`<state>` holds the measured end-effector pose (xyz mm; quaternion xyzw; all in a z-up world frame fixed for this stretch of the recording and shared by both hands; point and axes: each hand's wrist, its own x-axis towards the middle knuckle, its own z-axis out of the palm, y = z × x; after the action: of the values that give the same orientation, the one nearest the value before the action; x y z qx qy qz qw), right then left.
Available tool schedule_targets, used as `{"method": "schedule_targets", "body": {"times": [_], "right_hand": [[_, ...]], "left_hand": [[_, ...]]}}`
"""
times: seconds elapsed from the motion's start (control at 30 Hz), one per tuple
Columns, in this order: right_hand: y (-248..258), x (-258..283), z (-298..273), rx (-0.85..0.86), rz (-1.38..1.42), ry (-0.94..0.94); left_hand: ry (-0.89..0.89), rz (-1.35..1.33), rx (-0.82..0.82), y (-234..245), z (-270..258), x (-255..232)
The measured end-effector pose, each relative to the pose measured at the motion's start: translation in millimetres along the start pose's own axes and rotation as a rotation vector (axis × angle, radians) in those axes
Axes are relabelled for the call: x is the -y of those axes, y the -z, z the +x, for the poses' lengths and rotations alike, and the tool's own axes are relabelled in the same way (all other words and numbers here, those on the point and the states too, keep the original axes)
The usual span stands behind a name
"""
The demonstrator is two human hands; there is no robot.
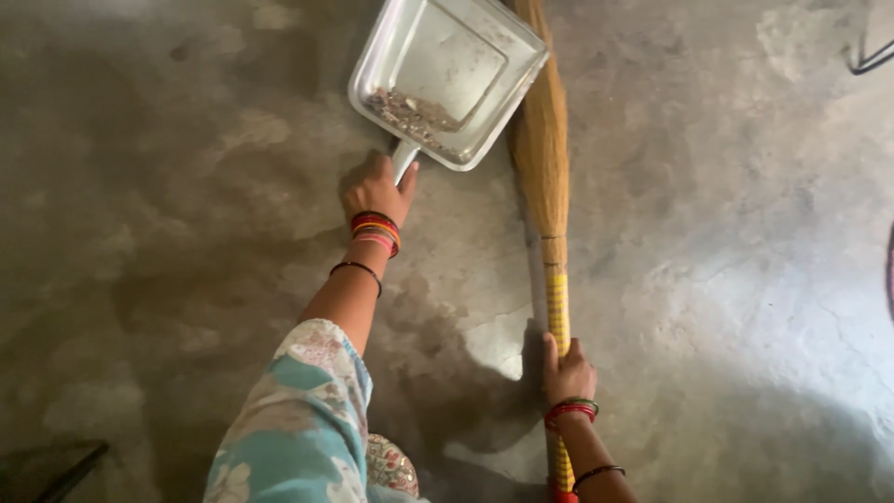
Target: The person is sweeping the floor using a broom and collecting the dirt into a dustpan.
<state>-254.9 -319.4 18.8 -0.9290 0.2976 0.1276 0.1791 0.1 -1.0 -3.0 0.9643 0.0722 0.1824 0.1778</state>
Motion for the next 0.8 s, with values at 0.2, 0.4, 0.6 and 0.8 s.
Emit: {"method": "schedule_targets", "body": {"times": [0.2, 0.4, 0.6, 0.8], "right_hand": [[0, -4, 1, 0.017, -0.003, -0.018], [1, -1, 0, 0.054, 0.021, -0.044], [-3, -9, 2, 0.012, 0.006, 0.0], [4, 2, -3, -0.008, 0.022, 0.009]], "left_hand": [[0.018, -0.028, 0.026, -6, -2, 2], [0.045, -0.052, 0.047, -10, -4, 5], [0.122, -0.135, 0.107, -5, -1, 4], [0.133, -0.152, 0.137, -1, -1, 5]]}}
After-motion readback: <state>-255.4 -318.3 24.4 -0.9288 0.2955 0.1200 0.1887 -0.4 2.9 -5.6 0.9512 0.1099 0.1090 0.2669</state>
